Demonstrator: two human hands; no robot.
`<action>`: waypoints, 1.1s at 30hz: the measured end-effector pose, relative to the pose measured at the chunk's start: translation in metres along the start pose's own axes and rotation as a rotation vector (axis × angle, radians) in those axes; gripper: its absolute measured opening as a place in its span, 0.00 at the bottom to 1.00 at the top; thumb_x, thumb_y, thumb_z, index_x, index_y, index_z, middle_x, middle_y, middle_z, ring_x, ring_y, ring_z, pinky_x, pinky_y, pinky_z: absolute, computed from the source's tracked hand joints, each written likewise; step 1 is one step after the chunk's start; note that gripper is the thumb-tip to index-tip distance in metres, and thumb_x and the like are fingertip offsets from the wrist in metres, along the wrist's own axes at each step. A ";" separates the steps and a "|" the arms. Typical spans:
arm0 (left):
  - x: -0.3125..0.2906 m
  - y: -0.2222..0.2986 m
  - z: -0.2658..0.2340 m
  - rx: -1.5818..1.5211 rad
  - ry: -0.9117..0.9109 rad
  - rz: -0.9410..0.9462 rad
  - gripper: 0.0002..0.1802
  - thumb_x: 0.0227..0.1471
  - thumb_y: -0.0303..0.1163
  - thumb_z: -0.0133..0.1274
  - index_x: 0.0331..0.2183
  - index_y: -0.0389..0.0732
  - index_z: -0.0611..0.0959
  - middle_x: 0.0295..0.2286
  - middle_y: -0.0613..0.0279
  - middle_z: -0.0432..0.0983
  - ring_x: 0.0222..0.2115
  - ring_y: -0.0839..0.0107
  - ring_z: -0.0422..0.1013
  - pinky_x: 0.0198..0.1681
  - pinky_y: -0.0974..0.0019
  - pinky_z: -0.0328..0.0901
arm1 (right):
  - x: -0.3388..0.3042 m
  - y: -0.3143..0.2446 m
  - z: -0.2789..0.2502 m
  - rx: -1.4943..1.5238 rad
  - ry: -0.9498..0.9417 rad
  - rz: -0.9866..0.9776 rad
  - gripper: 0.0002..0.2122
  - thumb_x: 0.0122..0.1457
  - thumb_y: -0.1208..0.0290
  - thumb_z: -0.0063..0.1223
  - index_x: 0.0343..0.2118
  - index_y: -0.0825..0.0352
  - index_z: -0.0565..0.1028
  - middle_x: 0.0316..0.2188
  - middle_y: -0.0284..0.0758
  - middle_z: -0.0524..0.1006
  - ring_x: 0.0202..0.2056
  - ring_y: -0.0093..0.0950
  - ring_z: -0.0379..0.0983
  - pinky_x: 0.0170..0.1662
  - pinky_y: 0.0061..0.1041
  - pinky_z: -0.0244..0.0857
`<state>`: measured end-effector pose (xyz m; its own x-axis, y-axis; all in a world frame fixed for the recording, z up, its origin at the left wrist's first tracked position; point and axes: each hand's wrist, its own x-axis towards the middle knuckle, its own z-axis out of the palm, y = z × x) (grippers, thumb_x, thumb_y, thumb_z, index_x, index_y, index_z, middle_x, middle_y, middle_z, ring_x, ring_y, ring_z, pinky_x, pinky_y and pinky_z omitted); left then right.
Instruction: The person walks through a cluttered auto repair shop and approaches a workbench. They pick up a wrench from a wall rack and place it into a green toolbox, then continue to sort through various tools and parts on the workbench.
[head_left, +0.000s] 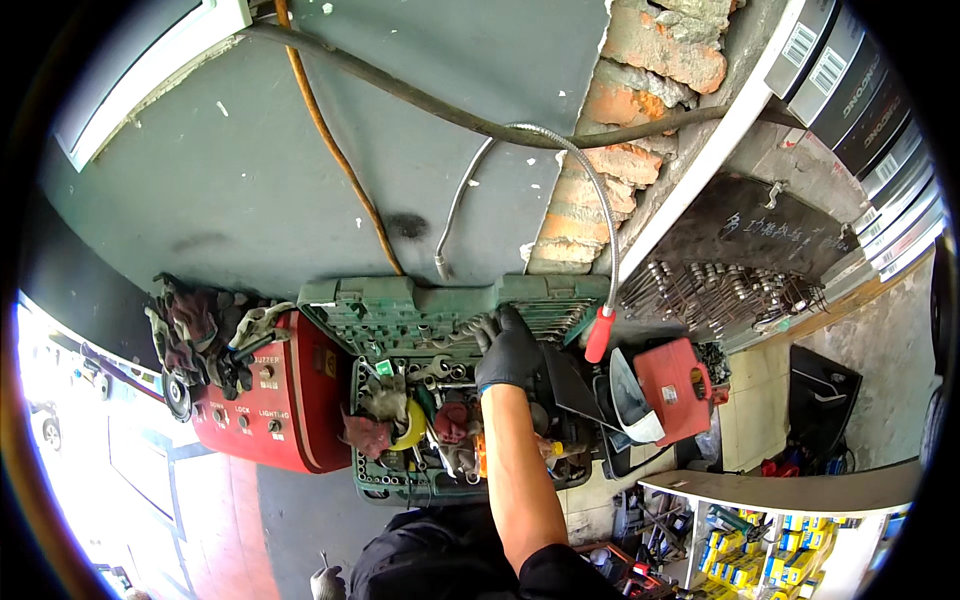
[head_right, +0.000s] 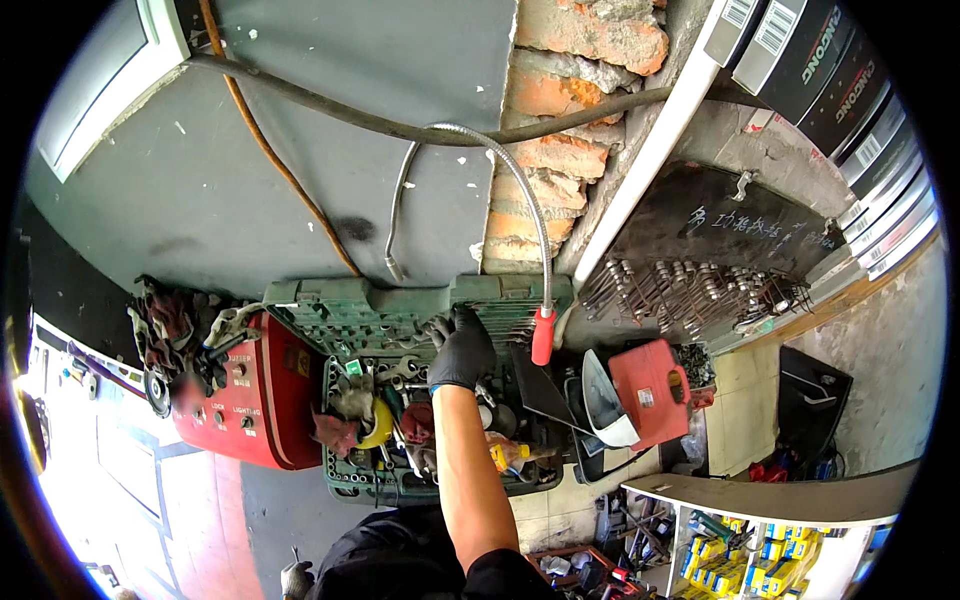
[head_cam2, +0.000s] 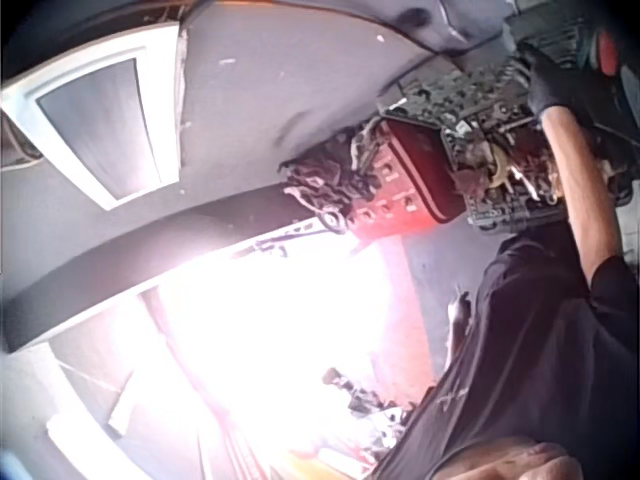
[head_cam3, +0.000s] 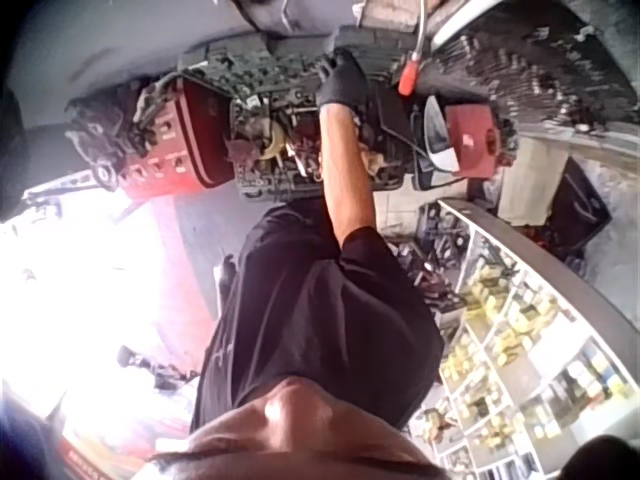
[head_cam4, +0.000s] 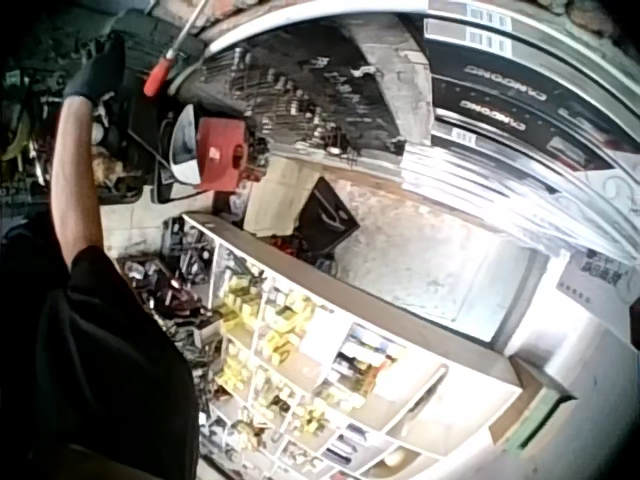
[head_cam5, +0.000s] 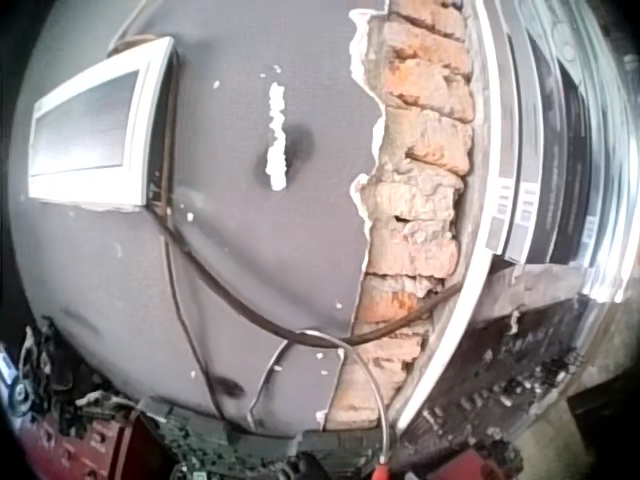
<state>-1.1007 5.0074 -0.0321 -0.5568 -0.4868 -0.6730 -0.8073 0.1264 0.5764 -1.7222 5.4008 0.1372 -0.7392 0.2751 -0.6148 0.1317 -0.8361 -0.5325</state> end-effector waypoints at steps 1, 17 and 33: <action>0.006 0.013 0.003 -0.197 0.004 -0.341 0.20 0.56 0.25 0.55 0.48 0.44 0.90 0.20 0.61 0.78 0.19 0.74 0.71 0.23 0.63 0.68 | -0.001 0.000 0.000 0.000 -0.001 -0.007 0.12 0.69 0.66 0.59 0.51 0.64 0.80 0.44 0.33 0.82 0.41 0.29 0.80 0.48 0.33 0.74; 0.013 0.115 0.006 -0.202 0.095 -0.268 0.10 0.63 0.32 0.53 0.38 0.38 0.86 0.14 0.64 0.68 0.09 0.72 0.61 0.12 0.64 0.53 | 0.074 0.033 -0.022 -0.201 -0.104 -0.153 0.07 0.62 0.69 0.50 0.29 0.65 0.74 0.24 0.34 0.74 0.29 0.33 0.76 0.32 0.38 0.74; -0.026 0.432 0.130 -1.105 -0.896 0.010 0.22 0.64 0.28 0.53 0.57 0.32 0.73 0.48 0.49 0.77 0.53 0.52 0.75 0.60 0.53 0.70 | -0.196 0.026 -0.147 -1.430 -0.990 -0.347 0.10 0.63 0.63 0.55 0.34 0.66 0.81 0.27 0.40 0.81 0.32 0.41 0.81 0.37 0.39 0.73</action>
<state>-1.4607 5.1876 0.1743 -0.8319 0.2656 -0.4872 -0.4691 -0.8056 0.3619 -1.4770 5.3946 0.1583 -0.8687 -0.4821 -0.1135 -0.0839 0.3691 -0.9256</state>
